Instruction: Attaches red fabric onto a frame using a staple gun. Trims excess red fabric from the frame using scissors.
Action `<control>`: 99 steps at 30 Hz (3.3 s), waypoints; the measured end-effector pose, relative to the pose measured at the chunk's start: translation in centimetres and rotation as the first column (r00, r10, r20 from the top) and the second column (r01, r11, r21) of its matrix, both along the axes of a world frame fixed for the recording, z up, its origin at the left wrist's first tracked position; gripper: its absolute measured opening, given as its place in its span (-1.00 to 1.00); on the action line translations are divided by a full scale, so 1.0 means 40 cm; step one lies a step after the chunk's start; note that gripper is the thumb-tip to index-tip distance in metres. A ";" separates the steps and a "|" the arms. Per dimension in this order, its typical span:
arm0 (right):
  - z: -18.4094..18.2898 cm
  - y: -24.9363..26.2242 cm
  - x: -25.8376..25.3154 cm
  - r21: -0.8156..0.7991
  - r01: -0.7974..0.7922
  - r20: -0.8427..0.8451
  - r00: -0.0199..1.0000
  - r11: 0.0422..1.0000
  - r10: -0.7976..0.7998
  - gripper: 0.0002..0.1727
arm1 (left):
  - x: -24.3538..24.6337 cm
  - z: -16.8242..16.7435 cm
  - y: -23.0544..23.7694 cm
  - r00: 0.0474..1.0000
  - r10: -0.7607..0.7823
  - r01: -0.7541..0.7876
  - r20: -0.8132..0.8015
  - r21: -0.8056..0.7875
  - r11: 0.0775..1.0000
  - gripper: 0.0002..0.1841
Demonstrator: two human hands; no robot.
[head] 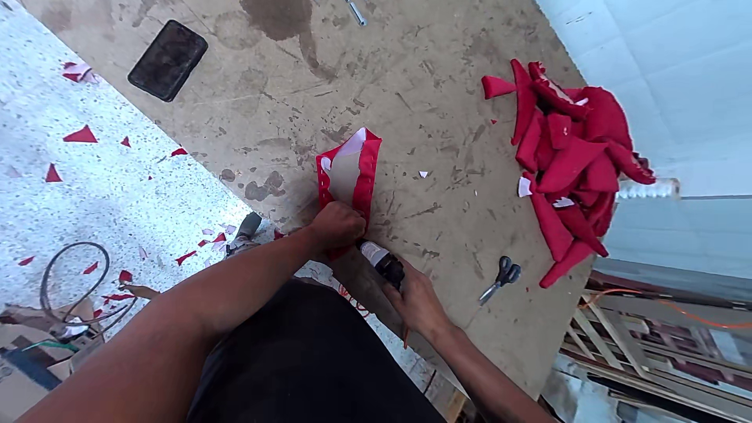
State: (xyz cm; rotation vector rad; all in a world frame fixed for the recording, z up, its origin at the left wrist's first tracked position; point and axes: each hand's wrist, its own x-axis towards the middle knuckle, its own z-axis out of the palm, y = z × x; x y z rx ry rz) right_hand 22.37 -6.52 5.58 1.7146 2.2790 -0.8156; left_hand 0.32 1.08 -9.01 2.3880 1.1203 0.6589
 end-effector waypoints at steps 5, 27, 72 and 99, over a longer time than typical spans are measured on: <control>0.007 -0.016 -0.029 -0.018 0.046 0.015 0.999 0.999 -0.046 -0.47 | 0.001 0.009 -0.001 1.000 0.014 -0.014 -0.009 -0.029 0.999 -0.67; 0.010 -0.141 -0.079 -0.089 0.291 -0.053 0.954 0.953 -0.296 -0.43 | 0.001 0.067 0.007 0.998 0.069 -0.068 -0.002 -0.184 0.981 -0.64; 0.044 -0.225 -0.013 0.473 0.640 -0.637 0.723 0.606 -0.266 -0.73 | 0.121 0.425 -0.230 0.750 0.468 0.500 0.467 -0.864 0.061 -0.51; -0.058 -0.336 0.138 -0.762 0.441 -0.484 0.101 0.475 -0.869 -0.39 | 0.102 0.205 -0.233 0.883 0.464 -0.455 0.074 -0.113 0.884 -0.63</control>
